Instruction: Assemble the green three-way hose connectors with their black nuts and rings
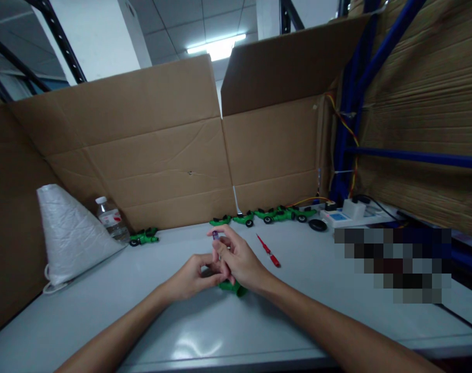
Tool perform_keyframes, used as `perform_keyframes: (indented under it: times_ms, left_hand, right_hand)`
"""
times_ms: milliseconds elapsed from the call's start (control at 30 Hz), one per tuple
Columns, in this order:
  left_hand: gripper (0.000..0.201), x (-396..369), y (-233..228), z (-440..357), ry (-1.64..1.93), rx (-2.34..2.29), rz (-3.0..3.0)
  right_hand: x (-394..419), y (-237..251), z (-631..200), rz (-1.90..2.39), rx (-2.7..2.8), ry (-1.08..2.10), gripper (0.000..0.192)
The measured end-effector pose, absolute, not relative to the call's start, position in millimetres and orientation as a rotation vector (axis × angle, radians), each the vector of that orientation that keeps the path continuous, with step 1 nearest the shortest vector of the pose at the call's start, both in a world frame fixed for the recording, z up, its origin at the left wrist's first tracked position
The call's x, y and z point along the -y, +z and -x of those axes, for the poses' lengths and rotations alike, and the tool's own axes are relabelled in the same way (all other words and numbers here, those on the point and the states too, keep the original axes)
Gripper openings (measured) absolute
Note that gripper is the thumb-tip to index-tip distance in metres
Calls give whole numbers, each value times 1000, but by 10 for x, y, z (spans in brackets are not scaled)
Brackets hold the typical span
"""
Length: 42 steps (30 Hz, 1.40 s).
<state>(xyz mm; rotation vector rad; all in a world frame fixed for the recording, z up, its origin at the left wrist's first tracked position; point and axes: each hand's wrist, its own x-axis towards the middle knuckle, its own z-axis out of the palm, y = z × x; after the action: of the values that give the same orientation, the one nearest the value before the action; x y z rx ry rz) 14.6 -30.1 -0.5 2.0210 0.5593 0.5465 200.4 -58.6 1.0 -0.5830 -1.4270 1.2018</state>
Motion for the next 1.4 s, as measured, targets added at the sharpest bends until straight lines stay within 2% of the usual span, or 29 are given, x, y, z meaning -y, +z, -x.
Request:
perform_keyframes:
  times_ms: [333,600,967,1267,1400]
  left_hand:
    - [36,210,-41,-72,506,-571,-2072]
    - [37,246,-96,-97,541,-648,-2052]
    - [39,365,61,-171,503,-583,-2046]
    - [36,332,11,-159,488,-597,-2041]
    - [38,319,31,-152,459,-583,-2041]
  right_hand:
    - [557,106,-2142,512,1492,1375,39]
    - [544,56,-2140,570,1544,1213,35]
    - [641,37,-2014,677,1538,1067,33]
    - [654,-48,-1946,715,1497,1012,32]
    - [618,-70,-1951,657,1448,1102,37]
